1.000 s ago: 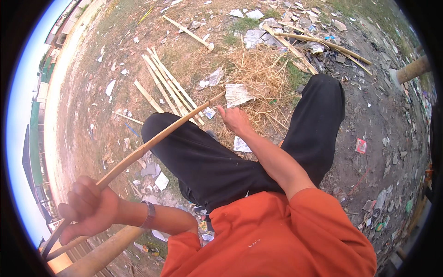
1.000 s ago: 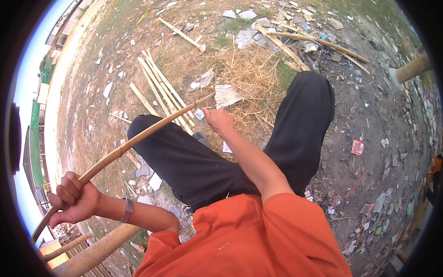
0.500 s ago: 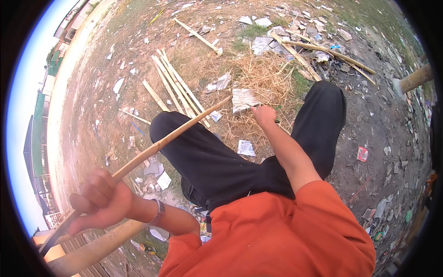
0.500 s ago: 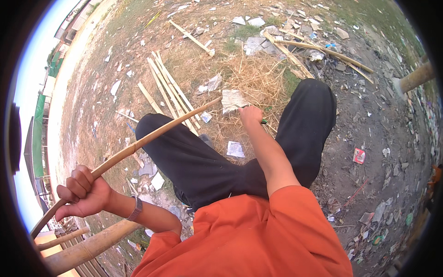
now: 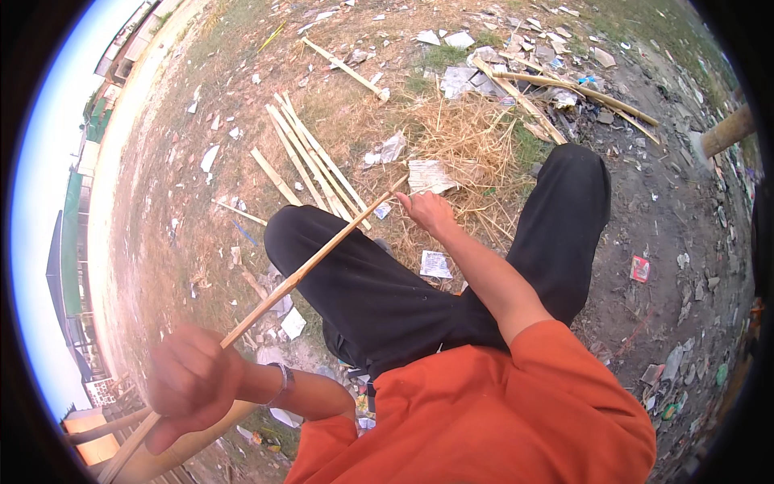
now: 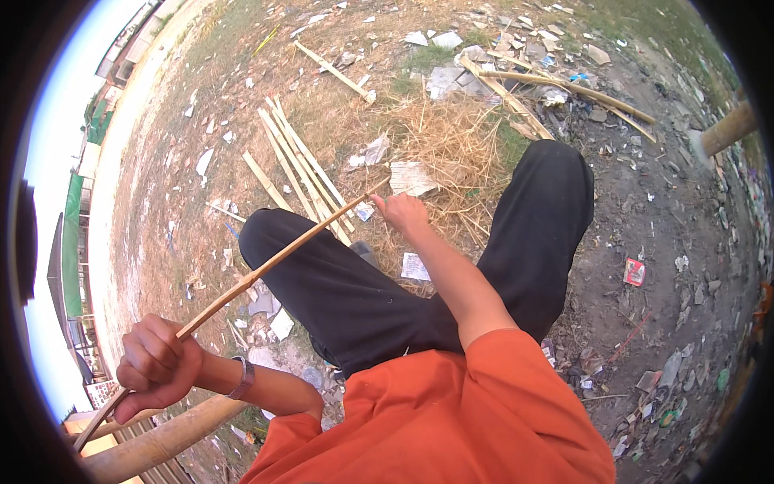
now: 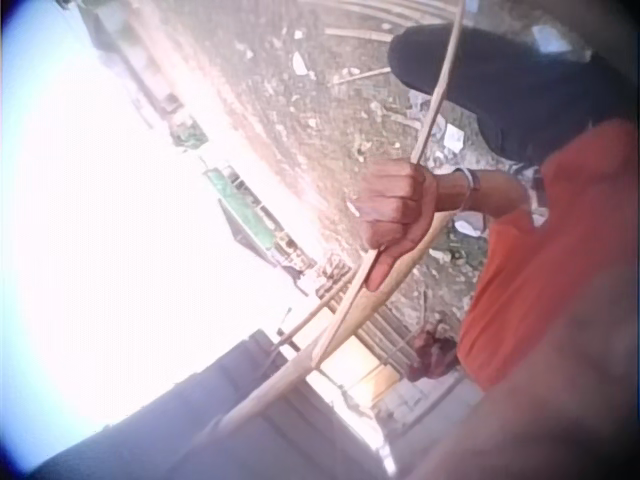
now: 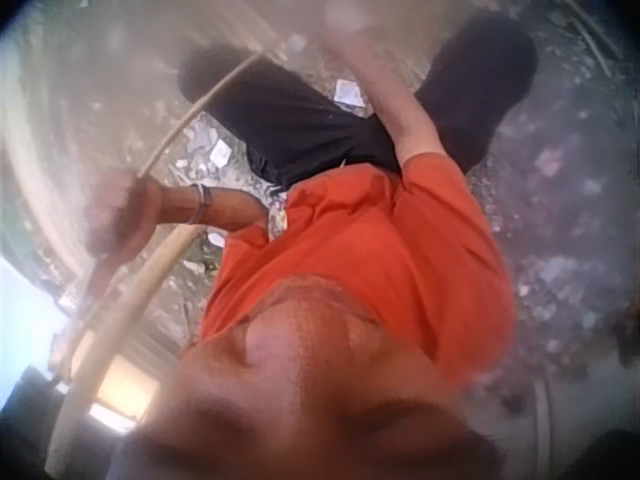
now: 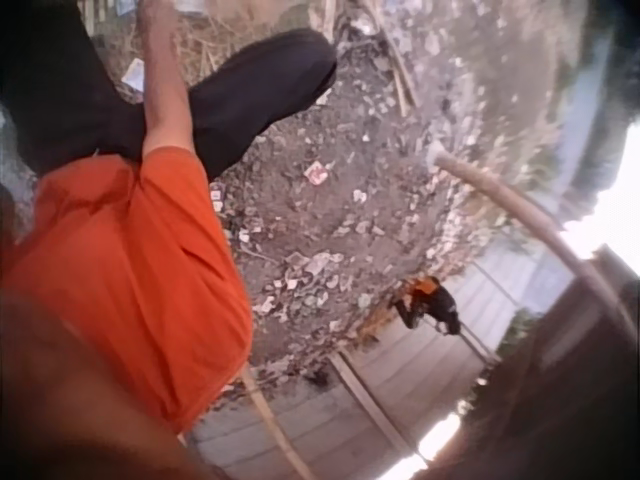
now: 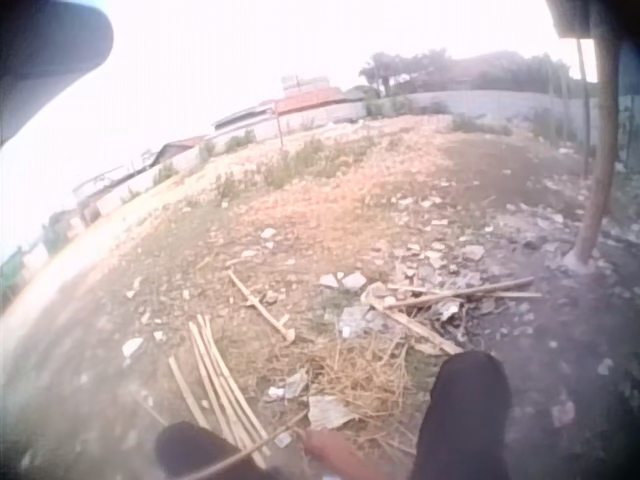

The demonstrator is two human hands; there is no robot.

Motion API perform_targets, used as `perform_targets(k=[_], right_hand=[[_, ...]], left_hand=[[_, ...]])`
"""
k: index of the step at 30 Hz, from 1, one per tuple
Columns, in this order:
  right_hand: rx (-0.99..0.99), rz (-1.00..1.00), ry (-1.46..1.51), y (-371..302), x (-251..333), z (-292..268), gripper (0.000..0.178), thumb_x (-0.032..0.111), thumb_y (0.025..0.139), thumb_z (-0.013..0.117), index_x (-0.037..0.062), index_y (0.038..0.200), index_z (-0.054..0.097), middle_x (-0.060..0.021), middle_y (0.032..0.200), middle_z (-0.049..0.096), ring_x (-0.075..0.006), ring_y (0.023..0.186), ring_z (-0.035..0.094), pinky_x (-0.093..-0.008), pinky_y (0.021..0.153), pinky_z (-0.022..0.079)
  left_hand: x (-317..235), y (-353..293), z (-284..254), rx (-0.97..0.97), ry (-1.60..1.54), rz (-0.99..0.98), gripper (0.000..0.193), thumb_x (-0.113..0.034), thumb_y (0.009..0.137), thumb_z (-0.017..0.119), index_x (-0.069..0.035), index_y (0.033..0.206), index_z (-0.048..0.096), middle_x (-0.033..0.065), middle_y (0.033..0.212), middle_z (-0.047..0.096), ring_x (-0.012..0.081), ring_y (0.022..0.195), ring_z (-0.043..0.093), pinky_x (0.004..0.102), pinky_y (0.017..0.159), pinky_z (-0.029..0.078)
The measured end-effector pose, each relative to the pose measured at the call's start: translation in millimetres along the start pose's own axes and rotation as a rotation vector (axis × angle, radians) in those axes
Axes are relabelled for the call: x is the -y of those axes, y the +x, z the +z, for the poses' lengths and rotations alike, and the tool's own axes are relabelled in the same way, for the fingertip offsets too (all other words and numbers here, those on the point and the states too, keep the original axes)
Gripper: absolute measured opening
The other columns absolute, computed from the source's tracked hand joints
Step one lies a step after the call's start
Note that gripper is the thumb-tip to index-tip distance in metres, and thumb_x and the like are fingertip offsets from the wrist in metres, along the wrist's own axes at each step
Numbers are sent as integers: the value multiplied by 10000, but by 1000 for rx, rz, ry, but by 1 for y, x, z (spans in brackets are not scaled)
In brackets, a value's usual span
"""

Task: The person sits on a small stool outdoors and uses a green utility knife to shave and smooth a long bamboo stick held between their legs. They rotate the stick and scrape along its length to remove the outer layer.

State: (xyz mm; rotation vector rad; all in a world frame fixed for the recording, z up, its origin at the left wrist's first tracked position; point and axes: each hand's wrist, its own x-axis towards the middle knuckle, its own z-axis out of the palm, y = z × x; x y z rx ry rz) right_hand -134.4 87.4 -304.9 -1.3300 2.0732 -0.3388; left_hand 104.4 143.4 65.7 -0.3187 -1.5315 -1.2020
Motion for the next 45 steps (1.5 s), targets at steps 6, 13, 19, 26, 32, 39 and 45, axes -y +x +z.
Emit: perform_targets(k=[6,13,19,26,32,39,45], right_hand=[[129,151,-187,1,-67,8,697,576,964,244,46,994,696,-191,977,676,-336,921,661,-464,790,514],[-83,10,256,-7,8,-26,731,583,961,241,-4,862,667,-278,846,642,-417,838,635,-511,782,479],[62,-197,465,-63,94,-90,638,512,973,280,-27,870,606,-304,789,619,-469,814,596,-528,758,453],[40,-477,749,-178,123,-128,422,347,1010,353,-8,911,558,-230,646,546,-415,663,565,-469,629,422],[-52,-481,597,-206,112,-118,360,310,1010,383,21,817,478,-242,583,532,-452,568,531,-512,520,409],[-182,-450,544,-213,116,-105,429,317,1014,360,-4,788,532,-234,577,505,-450,552,511,-482,511,386],[-119,-416,497,-207,100,-117,417,311,1002,392,-12,792,552,-256,620,553,-464,599,543,-506,548,426]], left_hand=[[-1,-3,0,-84,2,-4,556,-523,903,550,-172,548,305,-93,377,214,9,314,142,175,325,101],[6,4,-8,-101,-45,18,554,-517,896,566,-177,545,306,-91,382,221,7,318,137,179,330,79],[4,4,0,-354,253,50,596,-664,899,385,-168,593,261,-69,461,166,57,403,93,249,406,78],[15,5,31,-684,432,93,589,-672,870,448,-162,638,265,-53,508,179,69,479,96,259,458,98],[16,0,46,-620,340,95,598,-684,864,441,-162,633,262,-55,497,183,64,474,95,257,456,92],[20,-5,55,-595,340,85,613,-709,857,413,-164,623,258,-55,486,182,61,460,97,259,447,86],[21,-8,65,-539,356,91,617,-721,858,391,-165,622,262,-55,476,180,62,442,92,258,436,85]])
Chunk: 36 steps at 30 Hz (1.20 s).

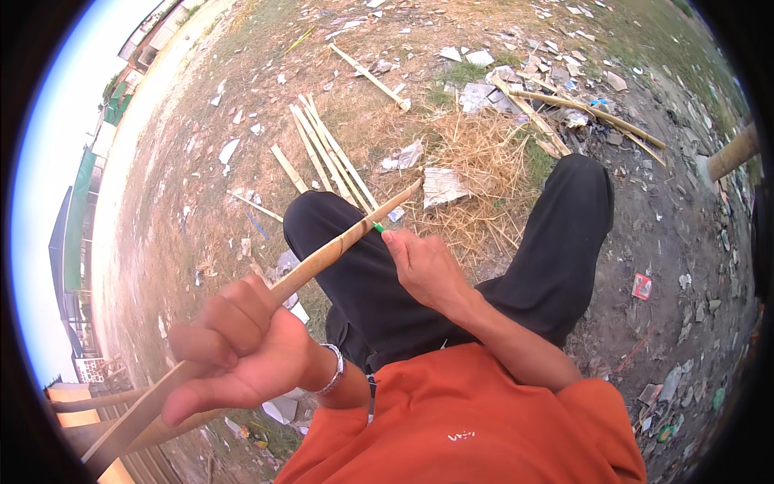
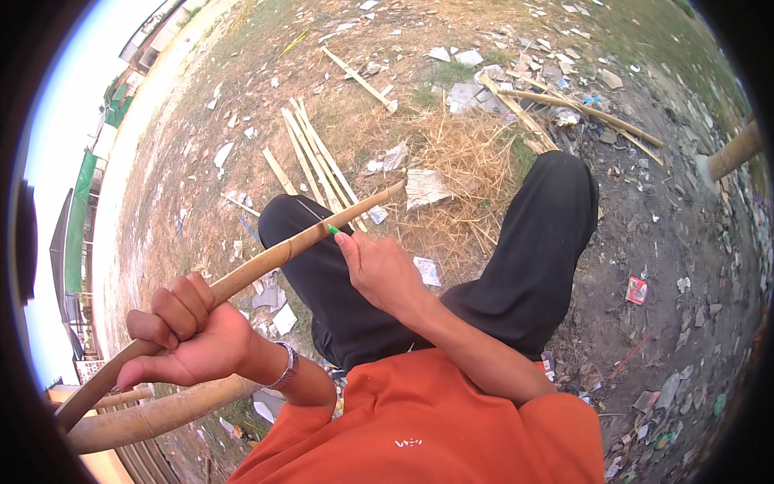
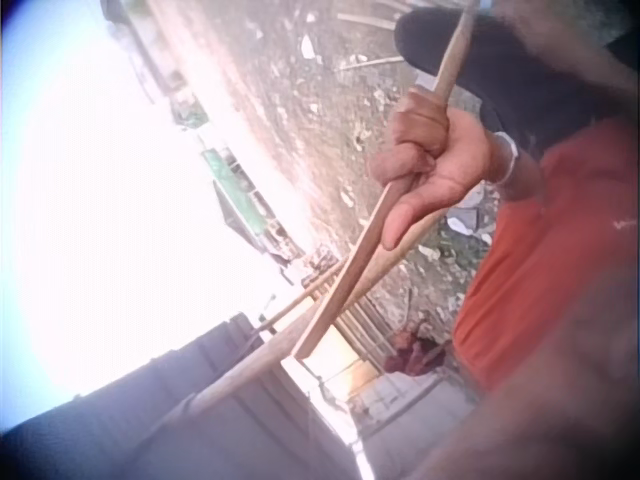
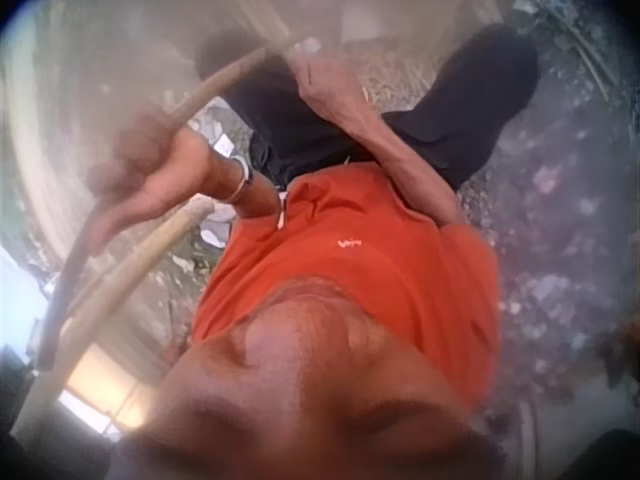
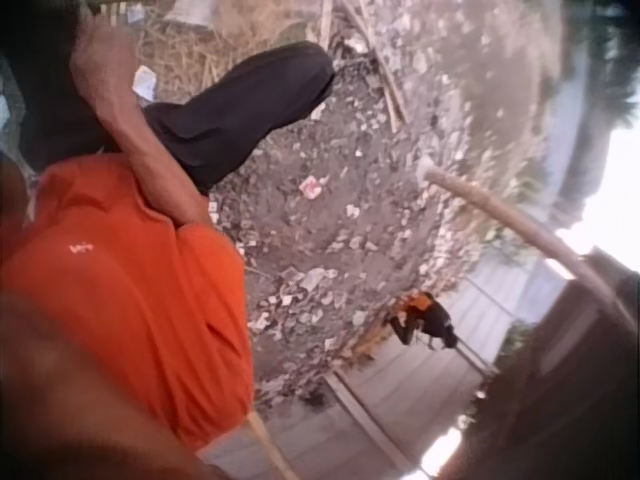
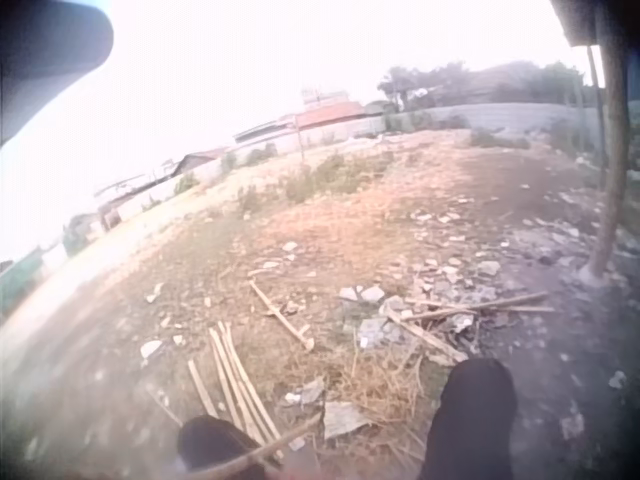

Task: The person sits on a small stool outdoors and uses a green utility knife to shave and smooth a long bamboo stick held between their legs. They rotate the stick and scrape along its length to remove the outer layer.

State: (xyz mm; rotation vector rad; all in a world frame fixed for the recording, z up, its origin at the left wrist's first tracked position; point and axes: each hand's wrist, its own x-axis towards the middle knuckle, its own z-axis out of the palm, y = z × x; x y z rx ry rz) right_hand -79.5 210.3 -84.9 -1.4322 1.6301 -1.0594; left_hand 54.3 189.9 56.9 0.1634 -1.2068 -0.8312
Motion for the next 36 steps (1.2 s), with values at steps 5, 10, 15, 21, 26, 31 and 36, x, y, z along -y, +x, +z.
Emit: perform_targets(k=[5,10,15,21,26,31,36], right_hand=[[-98,-31,-66,-5,-18,14,398,311,995,413,2,779,541,-249,574,535,-458,557,538,-514,519,425],[-92,-126,-43,-10,-3,5,388,309,990,432,14,756,524,-241,540,533,-438,527,555,-511,497,439],[-123,-76,-98,3,-26,16,422,329,998,397,2,783,553,-254,588,550,-456,570,557,-521,532,437],[-109,-54,-98,-6,-35,19,442,337,1000,388,-12,806,578,-258,599,551,-462,584,555,-512,551,439],[-77,-30,-114,-5,-24,14,453,354,995,393,-7,803,588,-271,613,564,-468,603,567,-524,563,447],[-112,-14,-77,7,-43,22,505,402,995,360,-2,806,595,-284,643,587,-467,644,601,-537,584,473],[-79,-48,-112,-4,-18,12,522,391,997,359,-14,790,615,-280,656,596,-474,658,598,-541,609,474]], left_hand=[[2,2,2,-22,8,-6,617,-723,857,390,-167,620,266,-57,473,177,62,436,90,258,431,82],[1,4,-3,-27,32,-9,621,-726,854,391,-166,615,267,-56,472,171,61,437,94,260,432,81],[2,7,0,-56,20,-28,629,-734,847,391,-165,609,265,-55,474,169,64,444,92,265,441,82],[0,5,-4,-23,-6,-54,632,-737,843,391,-165,608,264,-56,479,164,67,451,87,269,446,83],[-1,9,-11,-32,-17,-51,629,-739,844,384,-169,609,262,-57,478,167,66,450,80,266,444,91],[2,11,-6,-2,-17,-63,628,-745,842,374,-173,609,263,-58,476,174,63,449,83,265,443,89],[-1,6,-10,-6,-28,-64,641,-770,823,358,-172,613,264,-56,471,176,65,447,84,267,441,91]])
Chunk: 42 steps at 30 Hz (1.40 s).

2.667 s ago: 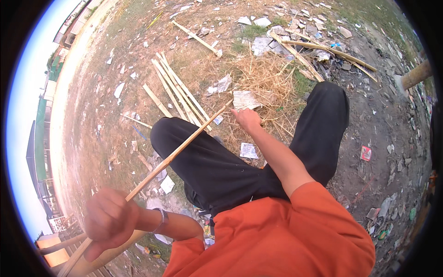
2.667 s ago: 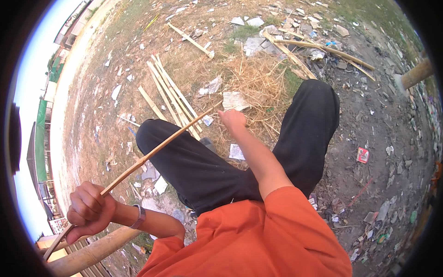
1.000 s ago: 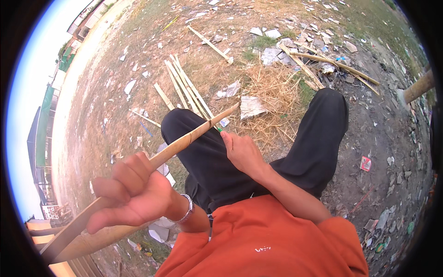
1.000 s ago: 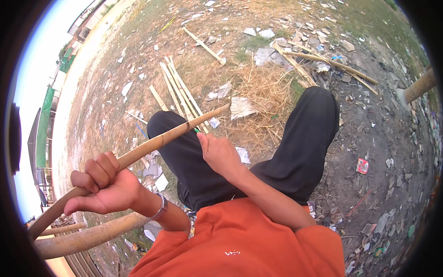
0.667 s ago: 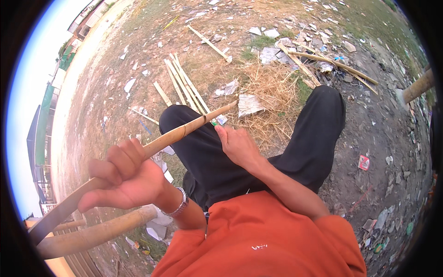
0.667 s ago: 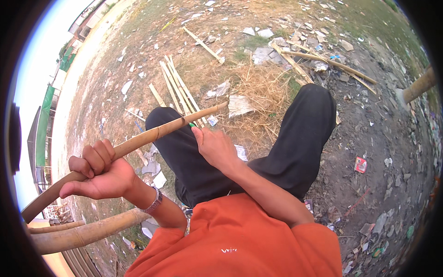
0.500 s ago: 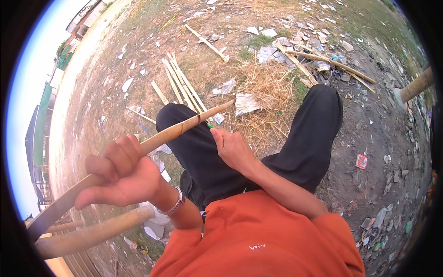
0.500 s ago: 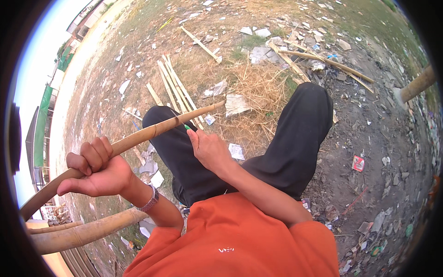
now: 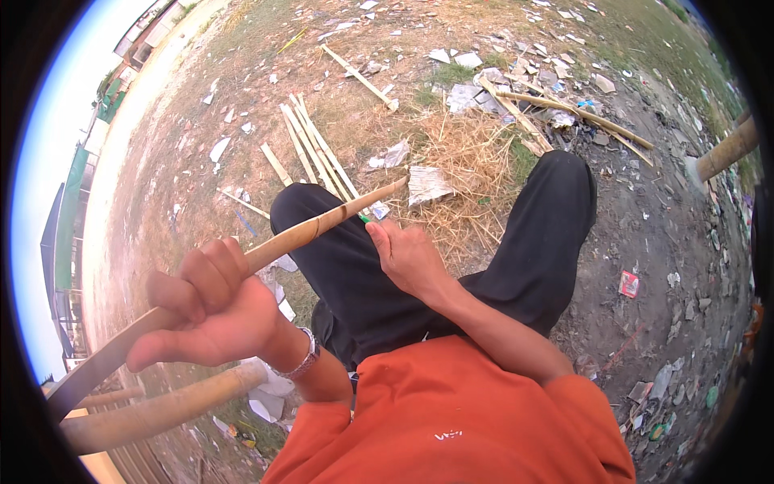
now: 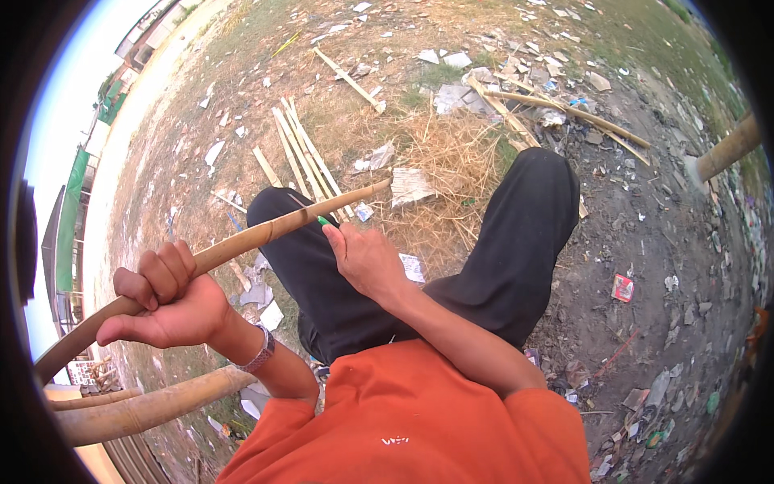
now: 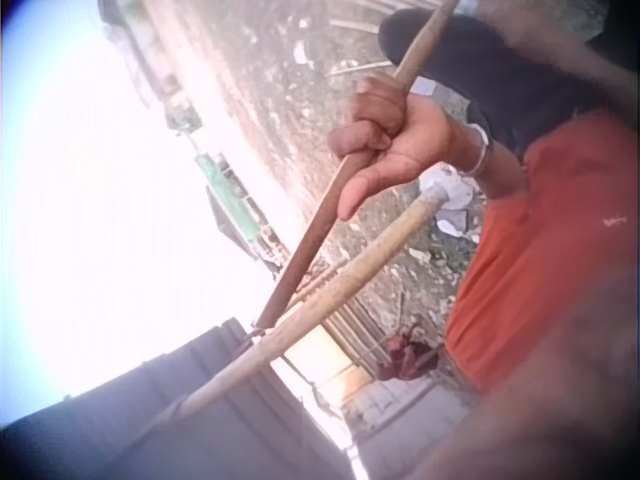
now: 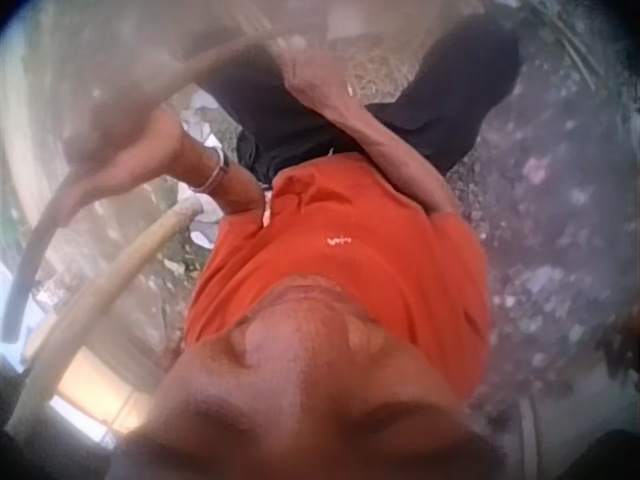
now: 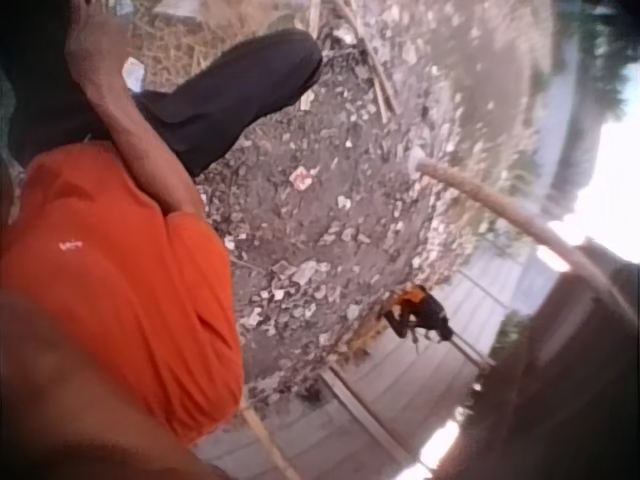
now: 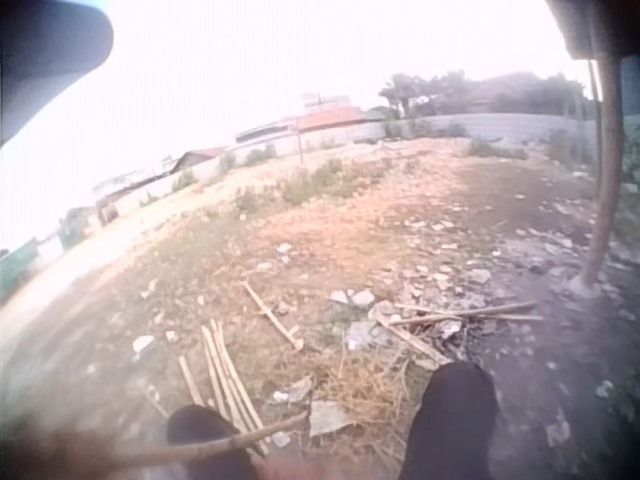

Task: The person sits on a small stool outdoors and uses a green utility knife to shave and smooth a long bamboo stick held between their legs. They rotate the stick and scrape along its length to remove the outer layer.

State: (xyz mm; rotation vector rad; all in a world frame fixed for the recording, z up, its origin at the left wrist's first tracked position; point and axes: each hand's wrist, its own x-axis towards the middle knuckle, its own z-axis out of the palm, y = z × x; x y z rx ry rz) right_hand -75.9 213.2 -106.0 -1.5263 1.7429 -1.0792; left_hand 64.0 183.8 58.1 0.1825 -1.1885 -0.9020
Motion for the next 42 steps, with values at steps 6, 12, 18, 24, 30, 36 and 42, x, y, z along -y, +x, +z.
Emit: perform_targets(k=[6,12,18,24,30,36,42], right_hand=[[-4,59,27,9,-19,5,510,389,995,374,-17,782,598,-273,632,590,-470,634,597,-524,580,479],[-14,59,-18,10,-23,17,540,400,994,363,-19,764,614,-278,625,585,-471,636,599,-535,582,481],[-24,52,-23,10,-15,21,536,388,994,370,-27,758,613,-290,639,591,-476,643,606,-539,597,487],[-19,56,-64,14,-19,21,525,389,991,379,-22,759,609,-289,642,589,-470,668,613,-537,624,492],[-9,104,-74,25,-52,30,521,398,989,377,-12,764,606,-282,640,592,-467,675,615,-536,630,495],[-41,70,-152,13,-31,25,553,412,987,375,-22,780,647,-276,670,609,-464,693,619,-529,633,498],[-17,87,-112,22,-32,25,550,413,989,372,-24,794,642,-277,661,604,-466,691,618,-530,649,498]], left_hand=[[0,2,-5,21,-69,-7,653,-789,809,346,-169,619,266,-52,465,181,70,448,80,274,444,99],[-1,5,-9,-5,-38,-16,632,-747,826,411,-174,607,259,-60,479,166,67,452,75,271,456,87],[-2,12,-19,-16,-41,-30,633,-750,824,409,-177,604,255,-60,479,163,70,454,79,269,456,88],[-5,12,-25,-28,-28,-27,634,-756,823,400,-179,604,253,-60,475,158,67,455,77,267,456,85],[-2,13,-19,15,-59,-18,630,-758,825,393,-182,604,258,-62,476,161,66,453,68,265,458,84],[-5,8,-23,22,-45,-36,625,-754,825,399,-183,609,263,-64,476,165,63,448,70,264,458,85],[-6,7,-26,53,-60,-30,619,-751,824,408,-185,614,270,-63,474,172,60,445,77,263,457,87]])
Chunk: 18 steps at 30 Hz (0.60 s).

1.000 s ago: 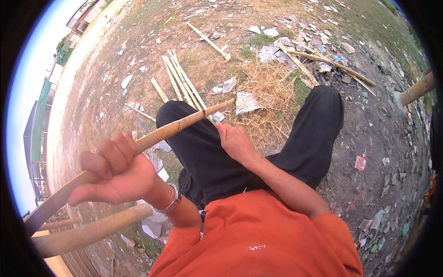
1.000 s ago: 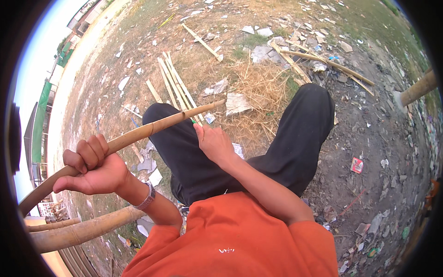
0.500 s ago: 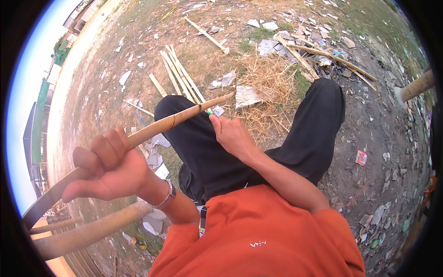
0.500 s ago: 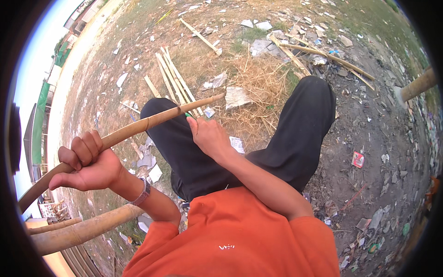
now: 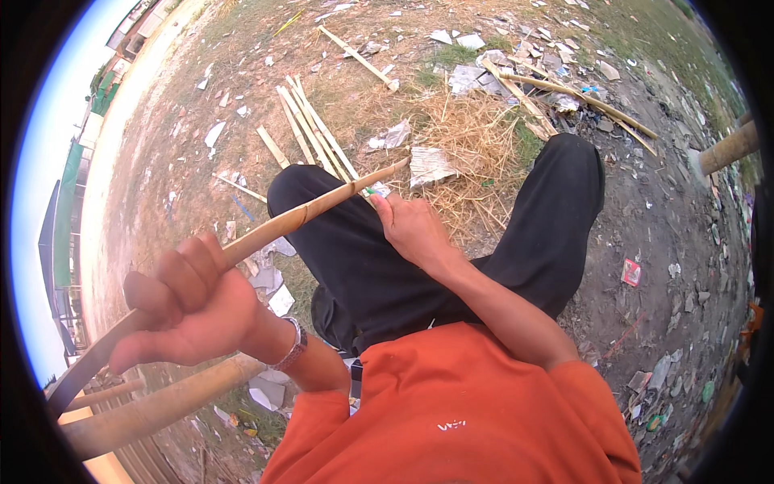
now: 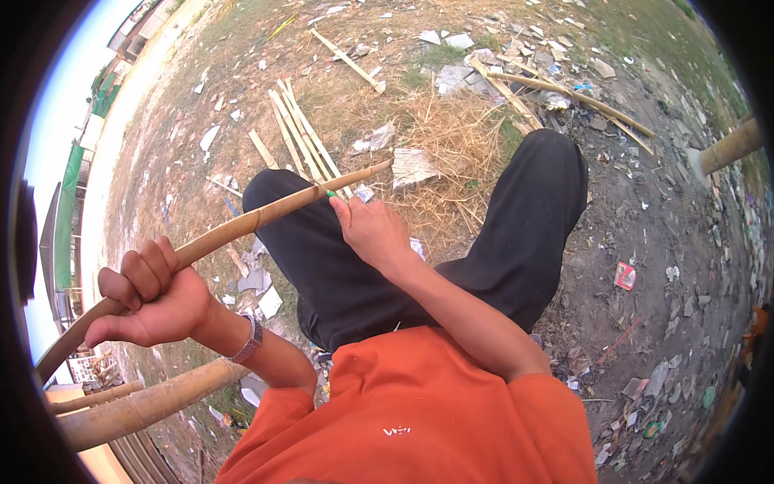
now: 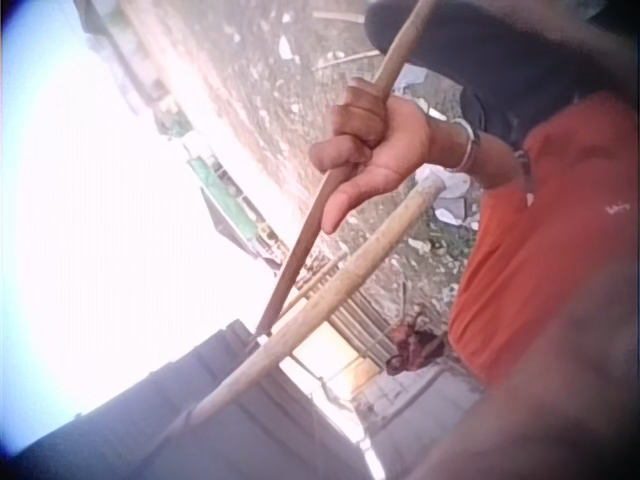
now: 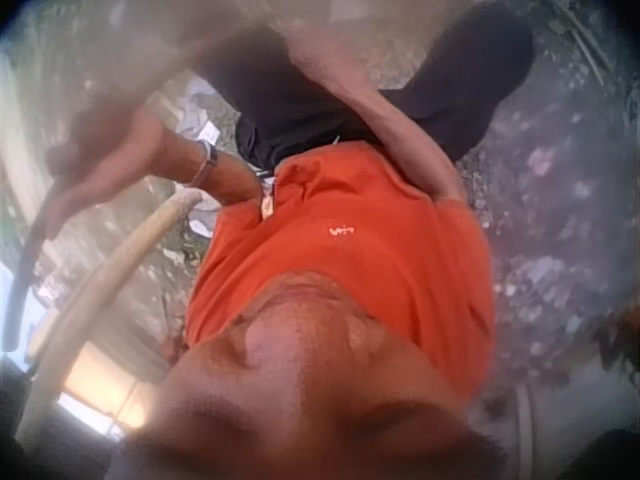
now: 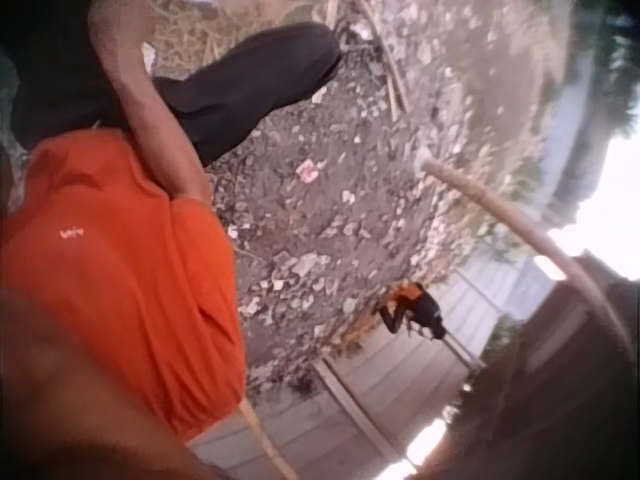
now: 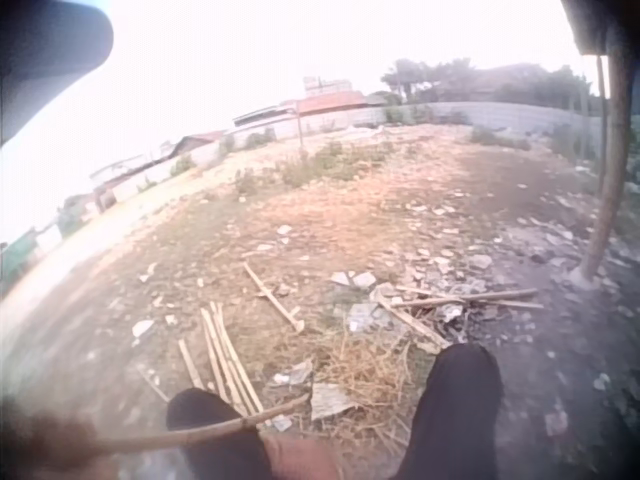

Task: The person sits on a small stool outdoors and uses a green utility knife to shave and smooth a long bamboo stick held between their legs. They rotate the stick and scrape along its length to remove the outer layer.

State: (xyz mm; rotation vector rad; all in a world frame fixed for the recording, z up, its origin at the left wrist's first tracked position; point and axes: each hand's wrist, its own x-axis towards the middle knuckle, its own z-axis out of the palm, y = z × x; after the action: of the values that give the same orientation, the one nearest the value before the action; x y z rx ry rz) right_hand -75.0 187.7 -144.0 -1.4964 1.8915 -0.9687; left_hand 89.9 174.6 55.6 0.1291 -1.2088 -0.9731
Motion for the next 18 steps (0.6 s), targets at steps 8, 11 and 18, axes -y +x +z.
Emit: perform_targets(k=[8,11,18], right_hand=[[52,25,-42,4,-1,6,558,406,990,363,-34,796,647,-302,715,612,-461,733,624,-531,671,499],[-57,54,50,6,-20,30,565,408,990,361,-34,788,651,-301,728,617,-459,744,625,-533,681,499],[-40,-2,37,15,-23,33,588,418,992,344,-23,764,660,-289,750,625,-474,748,613,-538,687,496]], left_hand=[[-3,-1,-7,19,-44,-4,620,-746,826,416,-183,611,271,-64,471,173,58,440,85,261,455,91],[1,1,-4,70,-96,-21,622,-757,819,406,-176,625,300,-51,468,208,72,439,98,282,463,100],[-1,2,-8,62,-84,-27,622,-752,821,412,-176,621,290,-55,471,200,68,441,97,275,459,98]])
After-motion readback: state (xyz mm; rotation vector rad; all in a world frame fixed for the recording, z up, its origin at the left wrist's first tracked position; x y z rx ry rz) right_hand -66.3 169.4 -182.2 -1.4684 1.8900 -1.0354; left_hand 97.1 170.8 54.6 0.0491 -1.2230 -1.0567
